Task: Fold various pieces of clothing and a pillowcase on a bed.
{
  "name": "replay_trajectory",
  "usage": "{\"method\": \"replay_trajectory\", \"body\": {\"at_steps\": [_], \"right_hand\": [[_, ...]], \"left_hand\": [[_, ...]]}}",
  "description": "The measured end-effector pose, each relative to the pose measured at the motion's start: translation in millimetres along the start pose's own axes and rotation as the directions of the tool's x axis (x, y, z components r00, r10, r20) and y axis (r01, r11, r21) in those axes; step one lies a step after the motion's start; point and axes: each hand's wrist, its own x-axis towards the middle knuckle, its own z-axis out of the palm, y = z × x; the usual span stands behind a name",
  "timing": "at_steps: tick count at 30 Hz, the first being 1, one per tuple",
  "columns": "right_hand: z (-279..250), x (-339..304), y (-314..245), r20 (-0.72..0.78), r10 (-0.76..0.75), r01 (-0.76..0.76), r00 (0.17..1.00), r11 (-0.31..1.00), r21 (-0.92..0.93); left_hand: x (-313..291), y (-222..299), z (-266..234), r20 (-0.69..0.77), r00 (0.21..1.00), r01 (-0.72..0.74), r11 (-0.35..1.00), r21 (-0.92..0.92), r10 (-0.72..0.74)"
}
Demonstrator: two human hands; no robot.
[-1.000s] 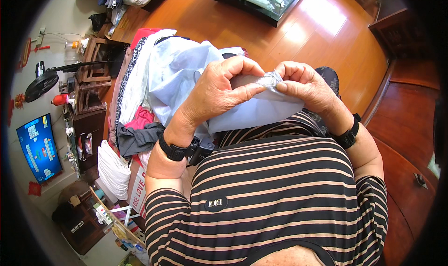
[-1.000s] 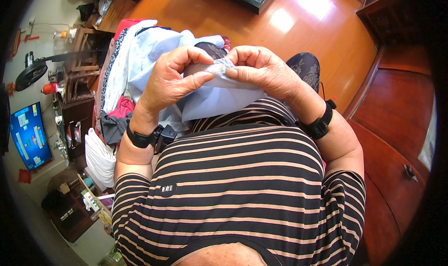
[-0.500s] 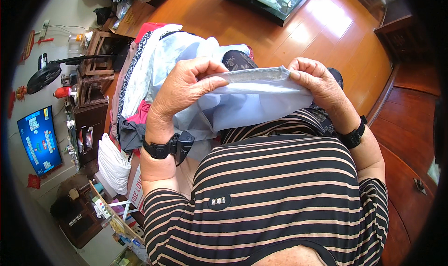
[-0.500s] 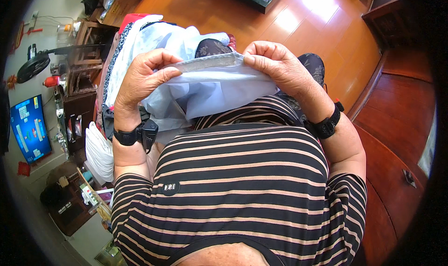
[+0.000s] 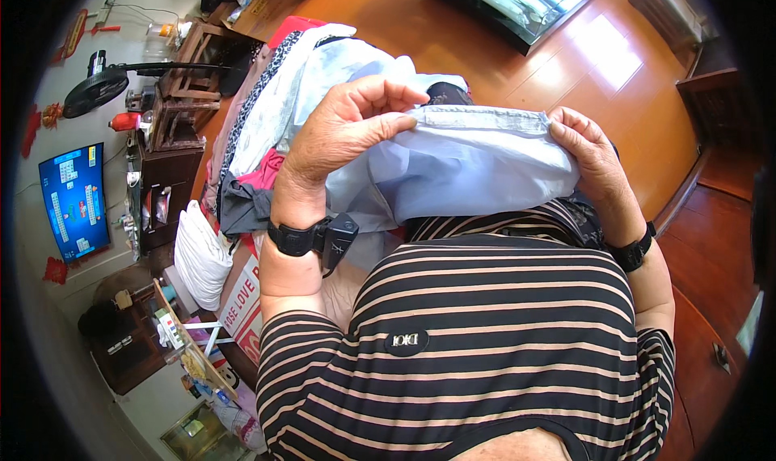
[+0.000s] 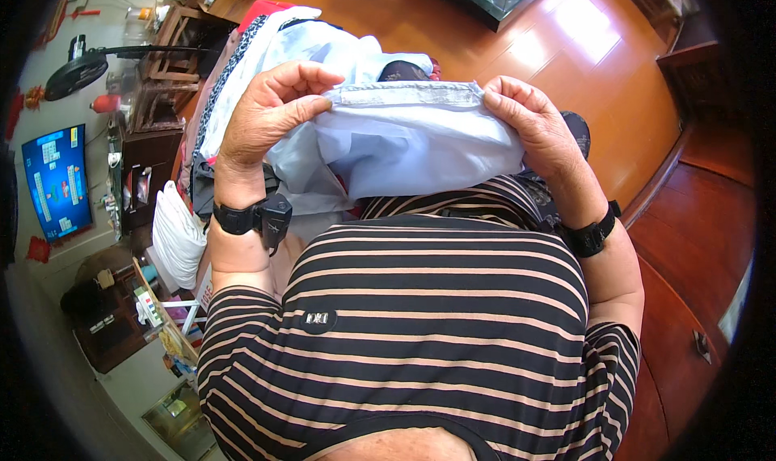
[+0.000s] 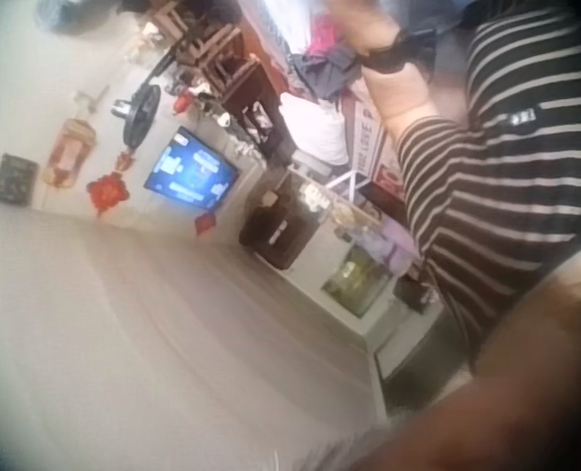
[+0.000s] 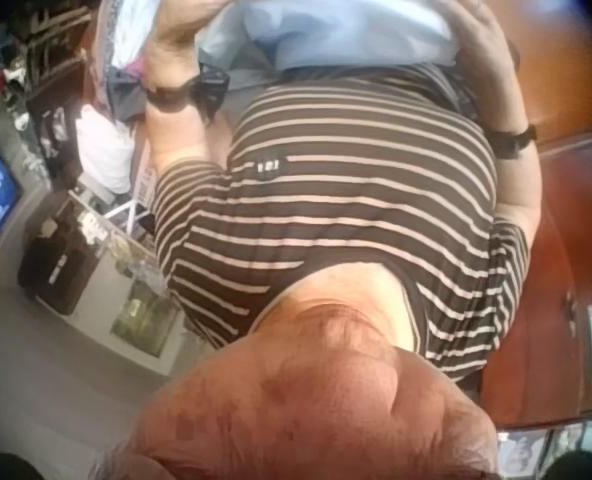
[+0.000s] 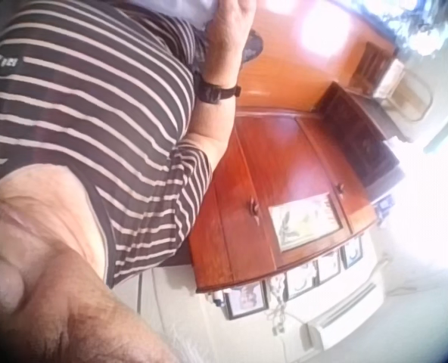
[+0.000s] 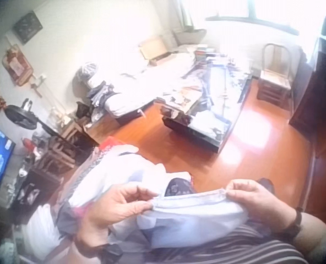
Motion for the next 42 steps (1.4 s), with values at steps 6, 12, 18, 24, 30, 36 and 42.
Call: {"method": "replay_trajectory", "body": {"at_steps": [6,12,18,24,30,36,42], "right_hand": [[-1.5,2.7,1.8,-0.012,-0.032,0.032,0.999,0.999,-0.013],[-23.0,-6.9,-5.6,-0.147,-0.086,0.054,0.985,0.976,-0.209],[-59.2,-16.2,-1.9,-0.084,-0.051,-0.014,0.995,0.773,-0.634],[-84.6,-25.2,19.2,-0.159,0.079,-0.171,0.984,0.662,-0.729],[-65.0,-3.3,16.5,-0.103,0.099,-0.127,0.99,0.287,-0.949],[-57.4,54.8,50.7,0.169,-0.072,0.181,0.983,0.223,-0.958],[-41.7,90.0,79.5,0.287,-0.072,0.294,0.955,0.303,-0.906]], "left_hand": [[-2.9,-2.2,-3.7,-0.029,0.999,-0.029,1.0,0.003,0.029],[-0.7,-7.8,-30.4,0.039,0.999,-0.027,0.837,0.547,0.007],[2.0,-87.1,-54.0,-0.195,0.961,-0.004,0.713,0.701,0.197],[-14.3,-141.2,-30.7,-0.222,0.972,0.1,0.734,0.672,0.071],[-23.3,-169.8,-3.5,-0.439,0.891,0.357,0.42,0.834,0.114],[-35.2,-171.0,-17.2,-0.236,0.951,0.075,0.593,0.802,0.2],[-49.5,-182.7,-12.1,0.0,0.999,-0.013,0.371,0.928,0.035]]}}
